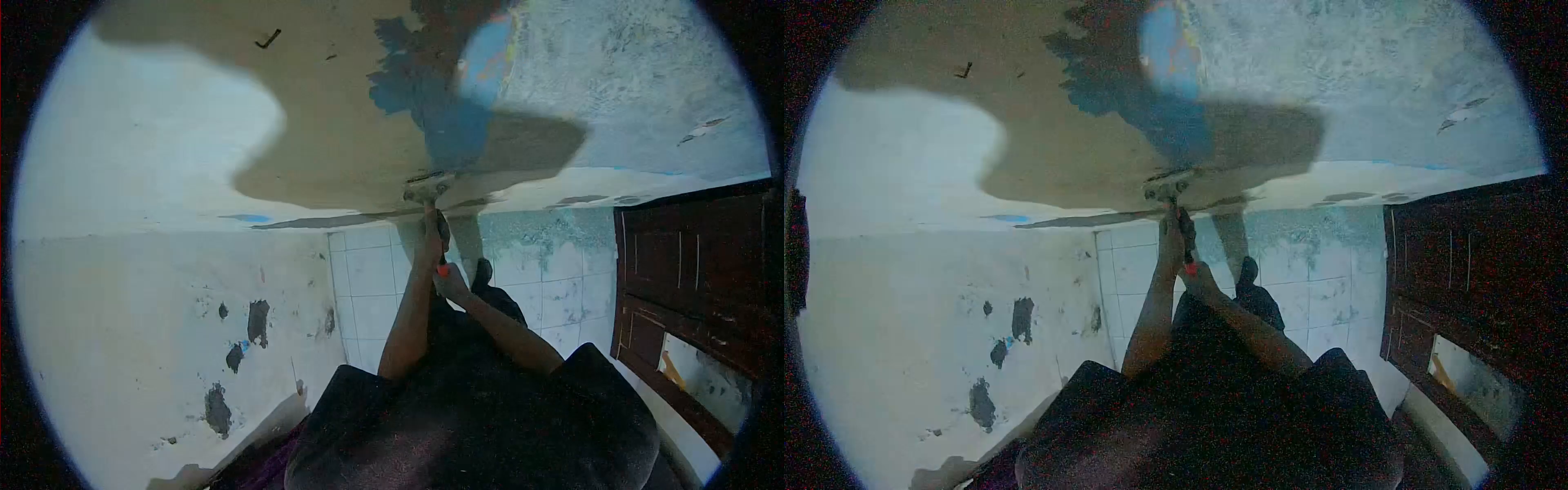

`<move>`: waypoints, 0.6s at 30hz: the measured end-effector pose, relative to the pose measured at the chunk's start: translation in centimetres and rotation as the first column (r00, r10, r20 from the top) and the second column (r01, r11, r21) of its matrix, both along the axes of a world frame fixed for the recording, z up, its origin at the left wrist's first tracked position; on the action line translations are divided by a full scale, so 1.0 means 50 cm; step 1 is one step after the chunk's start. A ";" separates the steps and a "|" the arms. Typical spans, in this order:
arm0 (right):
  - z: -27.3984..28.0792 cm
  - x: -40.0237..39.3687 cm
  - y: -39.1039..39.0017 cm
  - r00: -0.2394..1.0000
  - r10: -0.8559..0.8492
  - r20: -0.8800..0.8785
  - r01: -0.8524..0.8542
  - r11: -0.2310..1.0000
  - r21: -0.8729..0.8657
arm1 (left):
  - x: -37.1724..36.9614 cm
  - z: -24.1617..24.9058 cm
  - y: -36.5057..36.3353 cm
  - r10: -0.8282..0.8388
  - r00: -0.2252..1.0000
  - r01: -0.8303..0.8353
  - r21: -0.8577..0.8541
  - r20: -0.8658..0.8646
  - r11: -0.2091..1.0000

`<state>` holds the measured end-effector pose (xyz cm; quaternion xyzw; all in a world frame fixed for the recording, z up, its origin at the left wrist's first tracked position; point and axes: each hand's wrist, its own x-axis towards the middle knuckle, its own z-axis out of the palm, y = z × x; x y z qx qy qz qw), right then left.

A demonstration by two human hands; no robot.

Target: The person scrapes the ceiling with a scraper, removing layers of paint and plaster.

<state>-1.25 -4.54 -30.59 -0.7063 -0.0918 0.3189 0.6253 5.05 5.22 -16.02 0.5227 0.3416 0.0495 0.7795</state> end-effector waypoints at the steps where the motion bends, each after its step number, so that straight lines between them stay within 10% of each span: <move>1: 0.026 0.016 0.002 0.988 0.067 -0.140 -0.075 0.995 -0.058 | 0.008 0.010 0.008 0.001 0.999 -0.003 -0.069 -0.040 0.998; 4: 0.020 0.028 0.035 0.999 -0.038 0.025 0.034 0.987 0.157 | 0.020 0.025 0.016 -0.065 0.996 0.061 0.055 0.068 0.997; 5: 0.041 0.053 0.038 0.985 0.044 0.168 -0.034 0.998 -0.060 | 0.035 0.055 0.015 -0.057 0.994 0.049 0.087 0.091 0.995; 6: -0.072 0.061 0.061 0.983 -0.137 0.125 0.085 0.932 0.353 | 0.041 0.107 0.015 -0.124 0.977 0.062 0.326 0.173 0.943; 8: 0.110 0.105 0.044 0.972 -0.021 0.233 0.028 0.999 -0.030 | 0.057 0.105 0.020 -0.098 0.986 0.044 0.357 0.134 0.933; 14: -0.160 -0.020 0.015 0.987 -0.090 -0.131 0.108 0.984 0.139 | 0.005 0.018 0.003 -0.066 0.998 0.066 0.031 -0.004 0.997; 16: -0.064 0.005 -0.014 0.988 0.080 0.128 -0.072 0.995 -0.068 | 0.010 -0.015 0.005 -0.099 0.995 0.100 -0.019 0.029 0.995; 18: -0.056 -0.001 -0.013 0.840 -0.025 -0.542 0.149 0.971 0.187 | 0.006 0.013 -0.002 -0.106 0.991 0.101 0.068 0.081 0.993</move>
